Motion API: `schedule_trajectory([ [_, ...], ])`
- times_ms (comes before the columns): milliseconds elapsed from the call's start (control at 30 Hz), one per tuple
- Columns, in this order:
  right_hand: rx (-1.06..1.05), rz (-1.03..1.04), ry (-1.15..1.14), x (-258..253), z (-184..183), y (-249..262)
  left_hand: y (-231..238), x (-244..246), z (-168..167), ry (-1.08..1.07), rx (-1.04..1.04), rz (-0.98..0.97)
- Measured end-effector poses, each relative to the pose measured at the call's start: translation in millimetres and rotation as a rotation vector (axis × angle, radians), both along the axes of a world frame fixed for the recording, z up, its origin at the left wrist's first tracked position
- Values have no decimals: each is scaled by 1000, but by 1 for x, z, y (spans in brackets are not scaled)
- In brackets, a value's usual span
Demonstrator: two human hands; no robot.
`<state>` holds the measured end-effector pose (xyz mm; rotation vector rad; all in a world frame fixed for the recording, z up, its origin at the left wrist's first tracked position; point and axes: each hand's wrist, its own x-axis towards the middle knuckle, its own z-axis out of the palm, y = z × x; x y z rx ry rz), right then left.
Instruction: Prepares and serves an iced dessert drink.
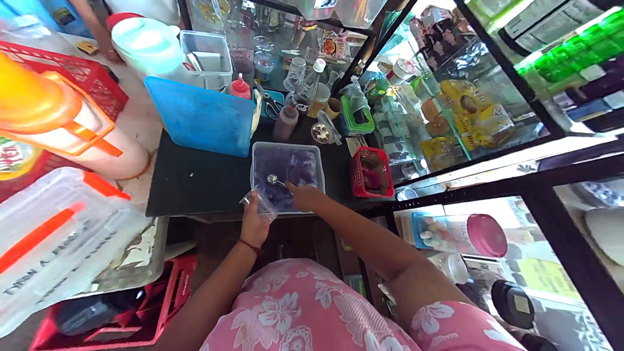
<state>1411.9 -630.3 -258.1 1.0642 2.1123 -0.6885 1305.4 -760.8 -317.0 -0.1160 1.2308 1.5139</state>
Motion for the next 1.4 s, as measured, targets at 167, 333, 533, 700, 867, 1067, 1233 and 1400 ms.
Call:
schedule_trajectory([
  [167, 146, -90, 58, 2, 19, 13, -9, -6, 2, 68, -20, -108],
  [333, 229, -129, 120, 0, -18, 19, -17, -3, 7, 104, -23, -153],
  [533, 35, -195, 84, -14, -17, 7, -12, -8, 6, 137, 120, -74],
  [700, -109, -156, 18, -10, -16, 4, -11, -8, -4, 101, 132, -62],
  [867, 21, -169, 107, 4, -28, -7, -20, -17, 4, 113, 17, -196],
  [1067, 175, -58, 220, 4, 5, 8, -51, -36, 12, 323, -26, -135],
  [1233, 426, 449, 266, -59, 24, 50, -91, -58, -1, 502, 83, -41],
  [1400, 699, 724, -100, -130, -19, 112, -131, -68, -5, 544, 146, 31],
])
